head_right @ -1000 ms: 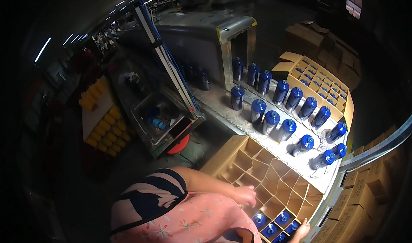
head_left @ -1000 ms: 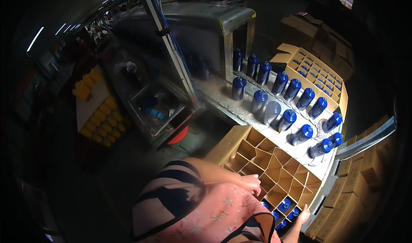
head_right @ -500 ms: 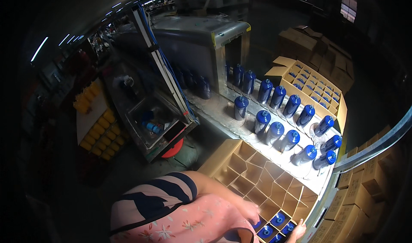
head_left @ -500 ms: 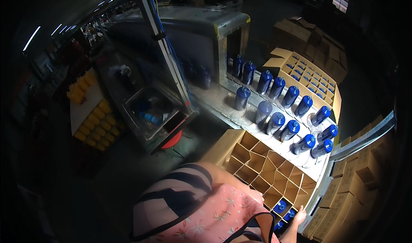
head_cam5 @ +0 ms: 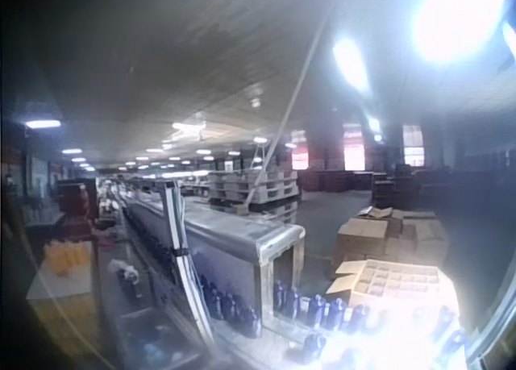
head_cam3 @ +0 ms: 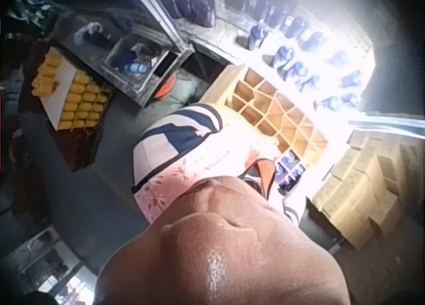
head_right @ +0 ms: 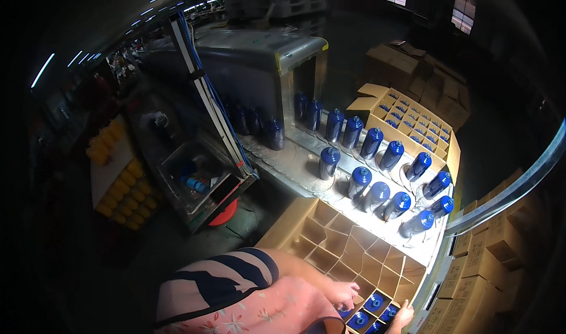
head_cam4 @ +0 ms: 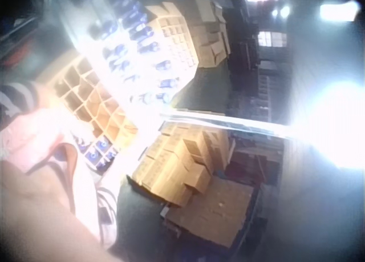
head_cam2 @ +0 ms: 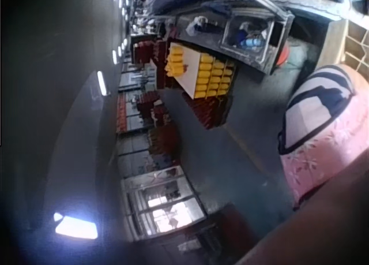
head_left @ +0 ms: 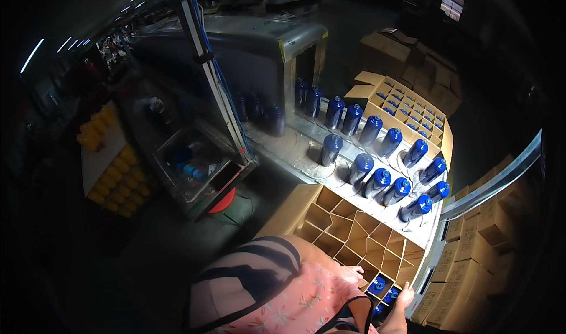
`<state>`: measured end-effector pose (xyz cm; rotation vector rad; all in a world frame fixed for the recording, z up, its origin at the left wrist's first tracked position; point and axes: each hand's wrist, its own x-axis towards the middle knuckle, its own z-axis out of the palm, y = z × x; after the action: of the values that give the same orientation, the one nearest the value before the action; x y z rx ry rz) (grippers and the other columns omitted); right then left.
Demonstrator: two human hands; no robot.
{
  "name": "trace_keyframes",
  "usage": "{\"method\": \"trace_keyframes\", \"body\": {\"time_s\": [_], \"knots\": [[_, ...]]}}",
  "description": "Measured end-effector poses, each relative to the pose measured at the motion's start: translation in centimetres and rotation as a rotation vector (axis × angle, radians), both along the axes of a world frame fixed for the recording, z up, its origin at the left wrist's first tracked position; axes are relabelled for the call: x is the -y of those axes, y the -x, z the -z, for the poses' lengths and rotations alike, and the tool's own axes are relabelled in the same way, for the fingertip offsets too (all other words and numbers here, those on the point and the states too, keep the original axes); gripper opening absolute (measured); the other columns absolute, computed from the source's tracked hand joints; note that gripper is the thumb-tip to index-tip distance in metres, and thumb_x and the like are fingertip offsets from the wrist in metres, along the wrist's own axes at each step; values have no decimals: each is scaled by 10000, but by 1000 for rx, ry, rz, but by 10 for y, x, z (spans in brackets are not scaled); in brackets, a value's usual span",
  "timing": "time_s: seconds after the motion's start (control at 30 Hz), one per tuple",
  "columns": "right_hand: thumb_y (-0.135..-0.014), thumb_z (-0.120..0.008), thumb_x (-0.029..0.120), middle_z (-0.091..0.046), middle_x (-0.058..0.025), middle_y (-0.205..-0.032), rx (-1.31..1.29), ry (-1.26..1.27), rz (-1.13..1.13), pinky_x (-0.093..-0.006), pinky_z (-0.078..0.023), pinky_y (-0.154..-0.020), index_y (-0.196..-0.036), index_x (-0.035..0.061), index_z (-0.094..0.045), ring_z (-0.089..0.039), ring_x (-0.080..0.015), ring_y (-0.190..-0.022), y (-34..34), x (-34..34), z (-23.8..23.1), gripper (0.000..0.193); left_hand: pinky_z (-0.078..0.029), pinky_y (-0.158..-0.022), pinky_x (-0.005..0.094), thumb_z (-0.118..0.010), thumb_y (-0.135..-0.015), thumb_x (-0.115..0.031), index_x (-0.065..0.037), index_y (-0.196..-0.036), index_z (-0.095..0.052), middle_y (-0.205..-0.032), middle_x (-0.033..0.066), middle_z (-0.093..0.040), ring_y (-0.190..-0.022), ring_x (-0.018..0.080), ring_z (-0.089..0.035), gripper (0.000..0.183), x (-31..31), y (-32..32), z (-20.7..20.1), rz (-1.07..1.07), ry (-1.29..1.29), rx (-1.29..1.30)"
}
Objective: The person places blue bottles from a conveyor belt into a cardboard box with compartments. After filling the box, the person closes it and moves it aside, then retrieves another empty box to continue the packing process.
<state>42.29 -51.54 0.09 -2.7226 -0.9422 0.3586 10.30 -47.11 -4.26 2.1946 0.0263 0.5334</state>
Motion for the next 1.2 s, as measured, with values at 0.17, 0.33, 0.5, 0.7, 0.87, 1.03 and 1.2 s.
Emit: {"method": "trace_keyframes", "body": {"time_s": [0.17,0.33,0.5,0.7,0.87,1.03,1.2], "knots": [[-889,-542,511,-677,-228,-1027,1,-18,-18,-479,-468,-852,-1049,37,-691,-623,-408,-979,25,46,-22,521,-355,-1033,435,-710,-722,-205,-112,-1042,-685,-1131,74,-662,-1113,251,-554,335,25,10,-56,152,233,-176],[-893,-557,489,-681,-221,-1031,-29,34,-17,-475,-485,-846,-1114,37,-671,-639,-395,-976,25,26,-18,516,-463,-931,402,-669,-821,-228,-32,-1183,-610,-1140,171,-643,-1061,328,-595,416,-4,36,-130,-196,346,140],[-880,-528,560,-649,-264,-1041,-56,58,-2,-497,-447,-877,-1021,19,-671,-596,-433,-1003,4,-39,21,577,-435,-994,325,-607,-893,-125,-54,-1321,-546,-1260,124,-591,-1156,191,-560,438,-79,75,-150,-395,627,74],[-880,-548,541,-671,-233,-1011,-118,15,19,-468,-466,-870,-1057,74,-687,-619,-403,-1005,-8,-56,41,518,-399,-1039,296,-531,-909,9,30,-1310,-520,-1356,107,-542,-1203,163,-524,401,-105,134,-152,-689,853,201],[-881,-538,541,-676,-224,-1011,-122,72,58,-463,-471,-870,-1075,90,-690,-625,-398,-1001,-7,-80,37,514,-393,-1031,274,-559,-922,-4,30,-1317,-524,-1326,100,-569,-1171,137,-542,399,-164,202,-169,-979,718,286],[-887,-529,524,-685,-203,-1015,-122,107,51,-456,-480,-873,-1097,112,-690,-638,-379,-997,-2,-107,32,490,-400,-1022,275,-561,-932,-5,49,-1280,-539,-1316,110,-572,-1167,148,-544,353,-279,234,-167,-1114,531,414],[-891,-547,509,-679,-208,-1024,-143,99,87,-450,-470,-875,-1091,89,-688,-624,-386,-1013,-2,-120,32,486,-449,-964,272,-659,-867,-36,37,-1181,-607,-1275,124,-605,-1112,161,-587,327,-384,212,-118,-1266,389,254]]}}
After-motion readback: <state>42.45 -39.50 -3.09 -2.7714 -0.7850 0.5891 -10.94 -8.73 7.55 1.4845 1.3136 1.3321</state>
